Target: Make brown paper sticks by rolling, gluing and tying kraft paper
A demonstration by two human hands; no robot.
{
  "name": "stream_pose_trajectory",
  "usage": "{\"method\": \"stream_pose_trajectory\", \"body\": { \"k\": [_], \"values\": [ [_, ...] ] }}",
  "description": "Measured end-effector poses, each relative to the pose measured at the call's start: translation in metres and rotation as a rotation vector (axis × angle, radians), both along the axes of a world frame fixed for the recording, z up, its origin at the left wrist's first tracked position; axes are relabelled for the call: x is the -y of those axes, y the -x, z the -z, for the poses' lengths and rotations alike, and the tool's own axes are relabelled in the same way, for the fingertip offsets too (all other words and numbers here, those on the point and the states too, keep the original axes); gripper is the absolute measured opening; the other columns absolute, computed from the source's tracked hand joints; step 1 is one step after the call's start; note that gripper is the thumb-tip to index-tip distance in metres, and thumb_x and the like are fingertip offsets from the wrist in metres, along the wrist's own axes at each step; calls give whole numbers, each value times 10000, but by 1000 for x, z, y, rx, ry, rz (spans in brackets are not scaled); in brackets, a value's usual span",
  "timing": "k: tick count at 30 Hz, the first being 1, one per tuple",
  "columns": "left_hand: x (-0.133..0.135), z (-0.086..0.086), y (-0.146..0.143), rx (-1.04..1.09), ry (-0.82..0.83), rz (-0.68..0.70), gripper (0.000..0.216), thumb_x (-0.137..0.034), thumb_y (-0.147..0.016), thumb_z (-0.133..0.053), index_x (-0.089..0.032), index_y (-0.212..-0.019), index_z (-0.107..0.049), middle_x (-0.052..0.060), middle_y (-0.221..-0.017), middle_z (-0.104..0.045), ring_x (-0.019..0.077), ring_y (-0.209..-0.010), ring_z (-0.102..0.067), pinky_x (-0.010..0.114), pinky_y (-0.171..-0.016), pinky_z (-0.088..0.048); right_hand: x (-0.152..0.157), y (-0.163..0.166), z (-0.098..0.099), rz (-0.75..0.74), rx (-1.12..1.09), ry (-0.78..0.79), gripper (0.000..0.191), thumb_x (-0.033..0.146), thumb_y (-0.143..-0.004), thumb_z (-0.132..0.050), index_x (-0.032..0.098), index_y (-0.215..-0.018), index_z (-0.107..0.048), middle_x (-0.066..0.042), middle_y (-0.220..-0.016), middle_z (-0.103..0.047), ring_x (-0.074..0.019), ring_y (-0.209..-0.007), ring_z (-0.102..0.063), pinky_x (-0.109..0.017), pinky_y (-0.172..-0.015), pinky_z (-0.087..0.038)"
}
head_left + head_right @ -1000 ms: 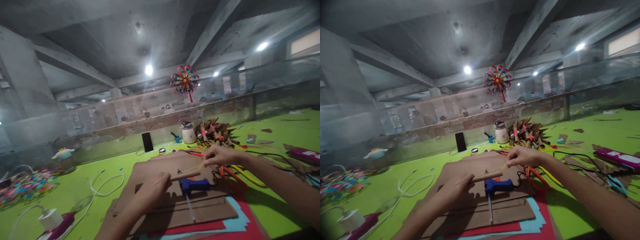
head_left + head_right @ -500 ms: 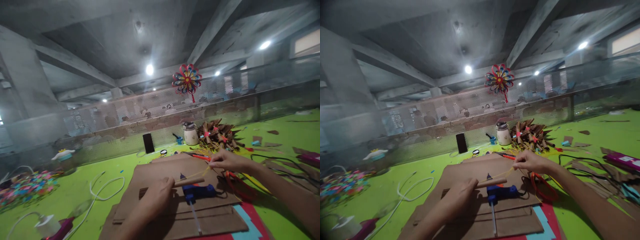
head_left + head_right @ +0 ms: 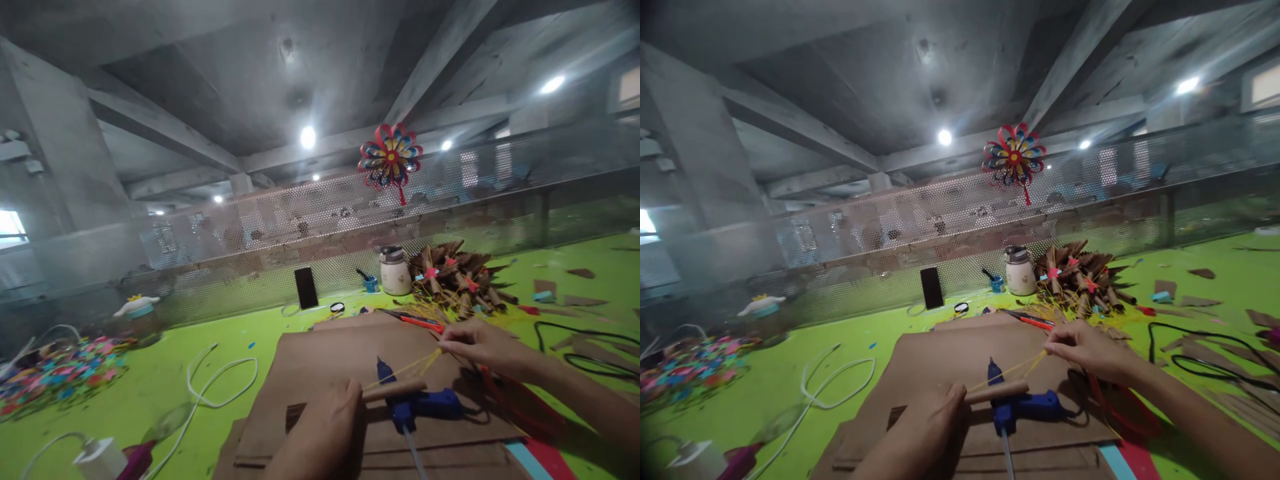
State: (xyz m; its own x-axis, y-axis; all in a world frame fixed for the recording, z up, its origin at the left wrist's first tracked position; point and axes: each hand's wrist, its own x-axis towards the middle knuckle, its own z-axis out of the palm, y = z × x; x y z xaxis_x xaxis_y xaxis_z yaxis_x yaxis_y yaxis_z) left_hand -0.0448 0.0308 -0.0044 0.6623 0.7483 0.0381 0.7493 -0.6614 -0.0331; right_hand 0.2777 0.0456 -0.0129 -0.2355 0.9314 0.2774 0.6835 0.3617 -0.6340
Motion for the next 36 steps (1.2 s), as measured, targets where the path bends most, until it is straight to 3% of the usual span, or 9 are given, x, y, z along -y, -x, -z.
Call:
{"method": "stream_pose_trajectory", "body": {
  "k": [7,10,14,21,25,31,36],
  "values": [
    [-8,5,-7,-56,106,27,124,-158,-815,-400,-179,-911,-476,86,-952,-595,202,-789,-537,302,-663,-417,-4,6,11,138,-56,30,413,543,-759,-482,175,-672,-650,-38,-626,-603,-177,-618,-521,-267,-575,-385],
    [-8,5,-7,2,139,-8,137,-181,-841,-366,-180,-926,-473,89,-921,-600,196,-771,-537,300,-655,-415,-1,5,11,165,-78,57,430,570,-748,-489,178,-673,-650,-34,-604,-602,-171,-597,-523,-263,-565,-391],
    [-8,-1,-8,46,146,-23,233,-267,-915,-243,-177,-953,-455,85,-876,-598,190,-727,-532,310,-644,-396,2,-1,11,145,-77,96,460,594,-735,-506,160,-691,-652,-51,-647,-614,-175,-632,-529,-268,-584,-395],
    [-6,-19,-9,73,236,-36,288,-372,-926,-226,-174,-933,-435,57,-840,-586,158,-661,-514,268,-579,-359,0,-9,11,99,-110,147,425,556,-744,-527,144,-721,-627,-17,-583,-552,-127,-556,-478,-241,-527,-362],
    [-6,-27,-7,104,222,-20,273,-365,-915,-251,-175,-906,-447,55,-849,-576,141,-642,-494,256,-565,-348,-1,-6,10,98,-135,128,406,537,-738,-537,140,-704,-614,2,-569,-519,-108,-542,-458,-224,-511,-339],
    [-19,-15,-3,125,109,-73,278,-357,-908,-283,-176,-873,-490,53,-862,-580,149,-679,-498,262,-603,-344,4,3,8,121,-250,177,403,521,-740,-531,128,-733,-616,35,-513,-440,-75,-462,-362,-209,-441,-261],
    [-21,-15,-5,108,84,-36,286,-383,-905,-282,-192,-875,-494,49,-845,-575,161,-666,-499,271,-585,-329,2,-4,7,145,-392,189,373,501,-691,-597,129,-716,-615,42,-501,-444,-67,-440,-353,-207,-426,-245]
  ]
}}
